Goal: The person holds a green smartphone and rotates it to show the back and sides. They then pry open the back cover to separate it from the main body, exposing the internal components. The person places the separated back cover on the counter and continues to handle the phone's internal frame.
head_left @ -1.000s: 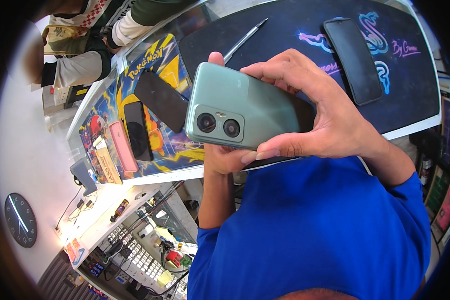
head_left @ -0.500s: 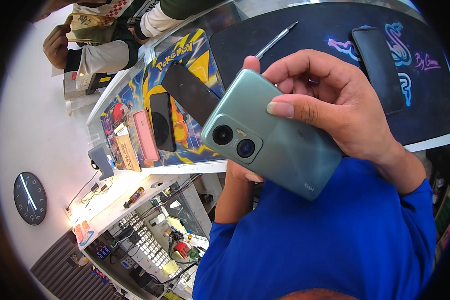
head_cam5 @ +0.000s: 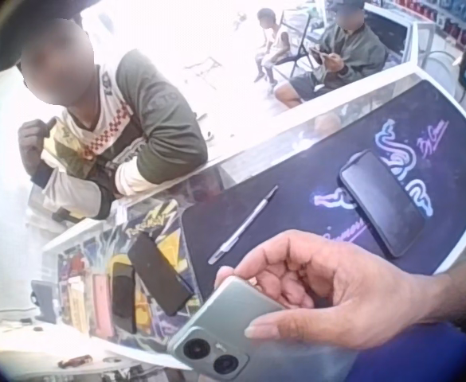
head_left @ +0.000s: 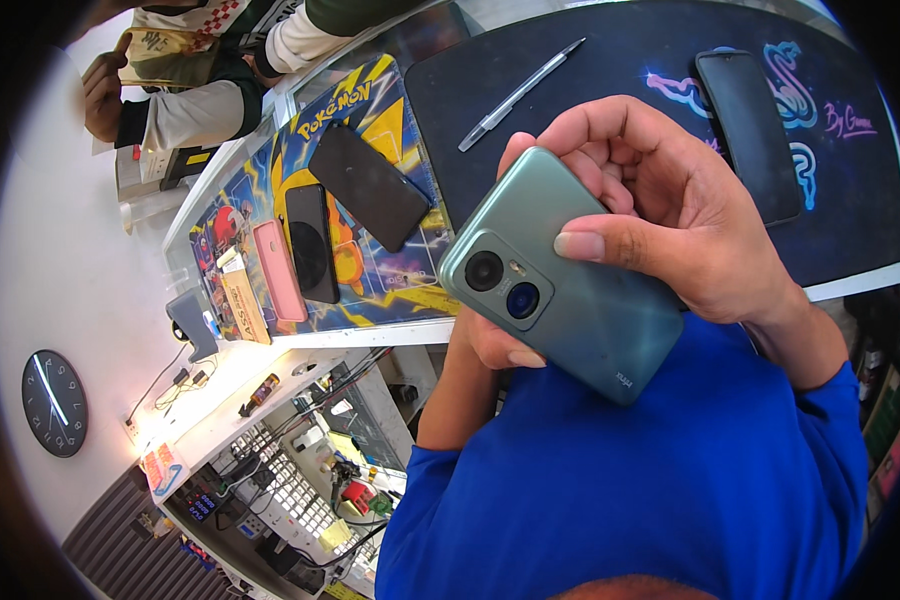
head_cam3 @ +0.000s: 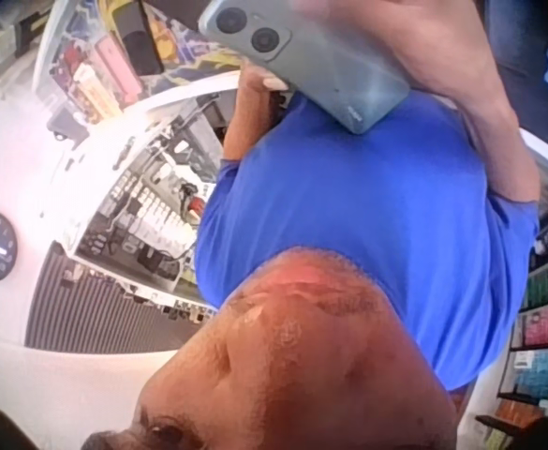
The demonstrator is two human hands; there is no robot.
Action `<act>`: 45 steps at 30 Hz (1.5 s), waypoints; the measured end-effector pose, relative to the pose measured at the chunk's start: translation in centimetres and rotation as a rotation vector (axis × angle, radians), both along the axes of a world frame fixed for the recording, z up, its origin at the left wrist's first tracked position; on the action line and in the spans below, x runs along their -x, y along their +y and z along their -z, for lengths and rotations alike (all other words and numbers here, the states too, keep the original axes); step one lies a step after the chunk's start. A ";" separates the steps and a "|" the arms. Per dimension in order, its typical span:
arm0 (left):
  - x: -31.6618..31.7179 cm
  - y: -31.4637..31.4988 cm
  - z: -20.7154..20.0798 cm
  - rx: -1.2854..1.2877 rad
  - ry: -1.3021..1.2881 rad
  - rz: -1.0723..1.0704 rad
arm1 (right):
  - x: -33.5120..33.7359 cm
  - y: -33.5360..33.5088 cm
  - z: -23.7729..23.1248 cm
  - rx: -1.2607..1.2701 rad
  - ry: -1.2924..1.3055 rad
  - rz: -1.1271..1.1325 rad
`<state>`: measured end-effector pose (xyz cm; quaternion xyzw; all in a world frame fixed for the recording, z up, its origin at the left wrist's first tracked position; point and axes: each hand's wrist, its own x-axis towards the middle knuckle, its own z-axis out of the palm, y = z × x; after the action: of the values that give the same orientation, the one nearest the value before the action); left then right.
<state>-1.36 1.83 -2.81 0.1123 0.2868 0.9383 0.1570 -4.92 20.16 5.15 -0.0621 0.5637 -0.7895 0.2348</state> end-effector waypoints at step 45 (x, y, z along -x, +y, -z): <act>4.9 -1.5 -3.7 0.730 0.602 0.109 | 2.0 3.1 2.1 -0.148 0.774 0.015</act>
<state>-6.27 0.29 0.87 0.3316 0.6242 0.6923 0.1451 -6.97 23.26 3.07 -0.3340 0.6663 -0.6667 0.0028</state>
